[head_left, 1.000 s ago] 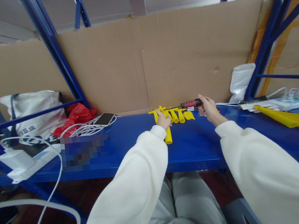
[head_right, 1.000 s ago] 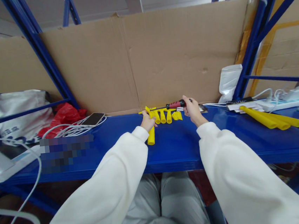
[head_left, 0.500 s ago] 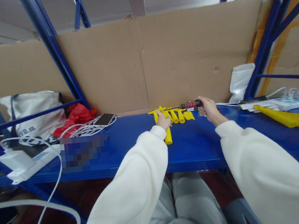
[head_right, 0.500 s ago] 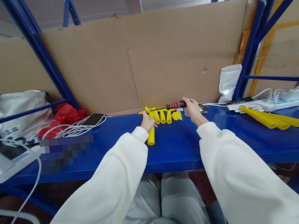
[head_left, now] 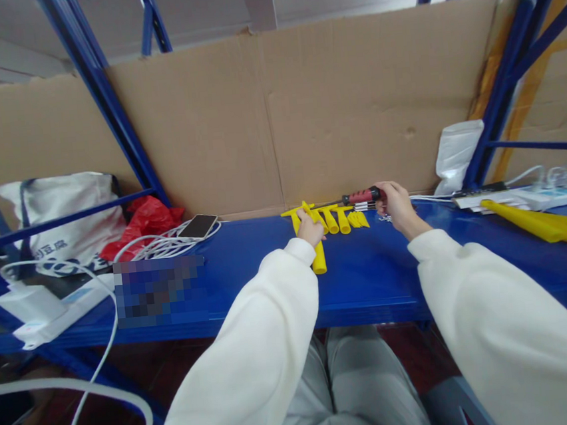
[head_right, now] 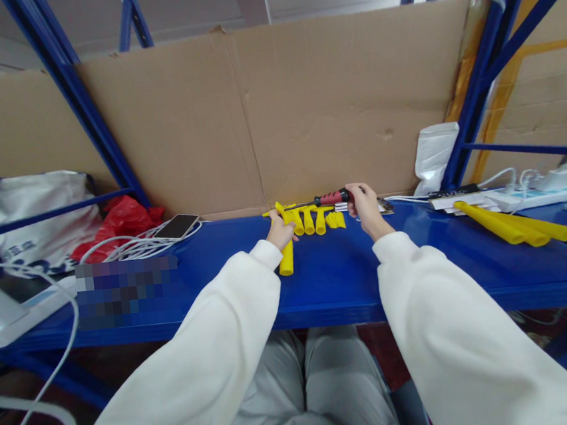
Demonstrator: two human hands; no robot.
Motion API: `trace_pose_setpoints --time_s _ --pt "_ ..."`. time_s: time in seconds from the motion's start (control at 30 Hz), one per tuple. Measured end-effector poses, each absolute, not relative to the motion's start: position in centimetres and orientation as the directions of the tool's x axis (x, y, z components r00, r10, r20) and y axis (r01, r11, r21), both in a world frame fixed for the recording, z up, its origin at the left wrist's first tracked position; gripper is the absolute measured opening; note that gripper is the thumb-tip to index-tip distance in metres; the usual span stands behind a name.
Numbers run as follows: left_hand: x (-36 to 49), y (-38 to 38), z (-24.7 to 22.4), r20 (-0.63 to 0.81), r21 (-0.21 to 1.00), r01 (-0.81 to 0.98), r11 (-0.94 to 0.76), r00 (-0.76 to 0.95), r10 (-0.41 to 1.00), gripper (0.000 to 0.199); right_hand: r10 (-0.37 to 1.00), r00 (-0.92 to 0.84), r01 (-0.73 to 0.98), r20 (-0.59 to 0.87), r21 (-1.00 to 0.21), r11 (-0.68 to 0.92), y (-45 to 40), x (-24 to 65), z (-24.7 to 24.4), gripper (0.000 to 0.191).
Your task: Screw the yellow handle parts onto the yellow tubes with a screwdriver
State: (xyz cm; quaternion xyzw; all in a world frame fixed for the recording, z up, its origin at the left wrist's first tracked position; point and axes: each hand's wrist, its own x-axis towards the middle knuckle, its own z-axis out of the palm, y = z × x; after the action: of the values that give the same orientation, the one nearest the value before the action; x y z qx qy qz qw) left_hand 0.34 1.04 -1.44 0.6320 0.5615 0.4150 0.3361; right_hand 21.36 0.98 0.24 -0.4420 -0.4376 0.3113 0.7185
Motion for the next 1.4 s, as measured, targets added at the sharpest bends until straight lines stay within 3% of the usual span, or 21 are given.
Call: trace_pose_setpoints --time_s 0.2,0.4,0.63,0.8,1.0,1.17,1.4 --pt "0.25 1.19 -1.44 0.147 0.886 0.441 -0.146 0.033 0.989 0.047 0.871 0.351 -0.063 0.344 -0.919 0.389 1.14 21.62 -0.1 0.045" --pt "0.36 1.44 -1.68 0.152 0.887 0.437 -0.148 0.026 0.988 0.049 0.844 0.4 -0.089 0.359 -0.901 0.425 0.89 21.28 0.26 0.038" --pt "0.41 1.95 -2.17 0.169 0.898 0.411 -0.158 0.011 0.986 0.05 0.878 0.336 -0.08 0.34 -0.919 0.387 0.74 21.32 0.05 0.047" --pt "0.4 1.88 -2.11 0.161 0.889 0.432 -0.153 0.02 0.987 0.05 0.869 0.349 -0.108 0.35 -0.906 0.409 0.82 21.31 0.22 0.039" --pt "0.38 1.67 -1.91 0.152 0.886 0.44 -0.146 0.022 0.988 0.048 0.889 0.312 -0.108 0.334 -0.918 0.383 0.72 21.4 0.12 0.045" --pt "0.38 1.77 -1.94 0.159 0.89 0.428 -0.155 0.027 0.987 0.049 0.861 0.331 -0.119 0.385 -0.888 0.443 0.71 21.29 0.25 0.035" --pt "0.32 1.72 -1.98 0.161 0.891 0.425 -0.16 0.032 0.986 0.05 0.868 0.318 -0.095 0.381 -0.898 0.429 0.56 21.26 0.21 0.049"
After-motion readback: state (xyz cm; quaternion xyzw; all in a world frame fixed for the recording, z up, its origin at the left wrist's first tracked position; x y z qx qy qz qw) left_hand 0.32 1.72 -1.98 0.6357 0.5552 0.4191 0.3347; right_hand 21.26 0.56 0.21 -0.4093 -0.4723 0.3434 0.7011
